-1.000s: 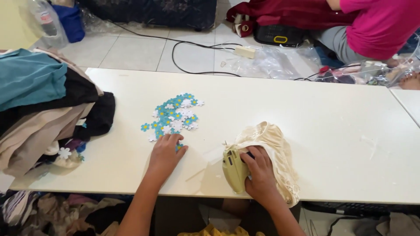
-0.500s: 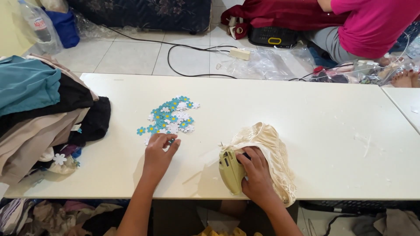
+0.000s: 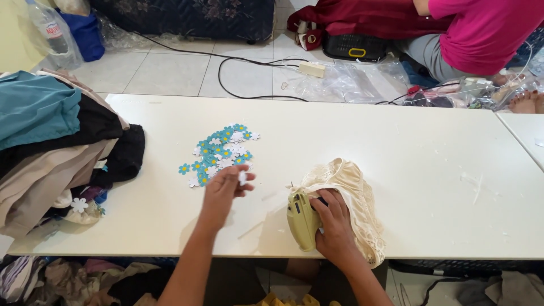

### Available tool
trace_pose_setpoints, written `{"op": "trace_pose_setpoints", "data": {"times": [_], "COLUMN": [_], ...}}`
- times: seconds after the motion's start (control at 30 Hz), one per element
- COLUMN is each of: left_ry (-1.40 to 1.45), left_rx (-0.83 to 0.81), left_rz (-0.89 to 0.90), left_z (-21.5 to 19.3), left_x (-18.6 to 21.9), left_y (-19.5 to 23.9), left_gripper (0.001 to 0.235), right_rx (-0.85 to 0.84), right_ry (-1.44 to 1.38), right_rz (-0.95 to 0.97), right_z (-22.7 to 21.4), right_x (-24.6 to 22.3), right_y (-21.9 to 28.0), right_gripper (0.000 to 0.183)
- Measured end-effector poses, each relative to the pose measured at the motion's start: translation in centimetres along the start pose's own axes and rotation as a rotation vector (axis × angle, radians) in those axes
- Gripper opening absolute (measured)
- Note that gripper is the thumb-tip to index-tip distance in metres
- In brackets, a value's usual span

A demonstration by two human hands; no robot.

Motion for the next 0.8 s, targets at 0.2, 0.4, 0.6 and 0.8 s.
{"op": "trace_pose_setpoints", "data": {"times": [0.2, 0.4, 0.6, 0.8], "left_ry": [0.534, 0.569, 0.363, 0.283], "left_rx": [-0.096, -0.036, -0.018, 0.043], "left_rz": [-0.134, -0.223, -0.160, -0.201], "left_z": [4.5, 4.5, 4.2, 3.8], "left_x": [-3.1, -5.3, -5.1, -6.2], "left_y": [-1.4, -1.4, -0.9, -1.2], "left_gripper": [0.039, 0.037, 0.015, 0.019], "right_rx": [0.045, 0.046, 0.055, 0.034], "right_ry": [-0.018, -0.003, 0.010, 0.011], "right_rz": [0.009, -0.002, 0.024, 0.014], "right_z": [-0.2, -0.4, 0.2, 0.0], "right_x": [-0.1, -0.4, 0.3, 0.1], "right_y": [0.1, -0.2, 0.3, 0.1], "right_gripper": [0.064, 0.063, 0.061, 0.063]}}
Point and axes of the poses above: each hand's wrist, its own y-axis away from the middle knuckle, its own z-axis out of the palm, x = y × z, the point moved 2 cm from there along -y, towards the middle knuckle, and after that the axes turned 3 degrees about z, right-handed, at the moved point
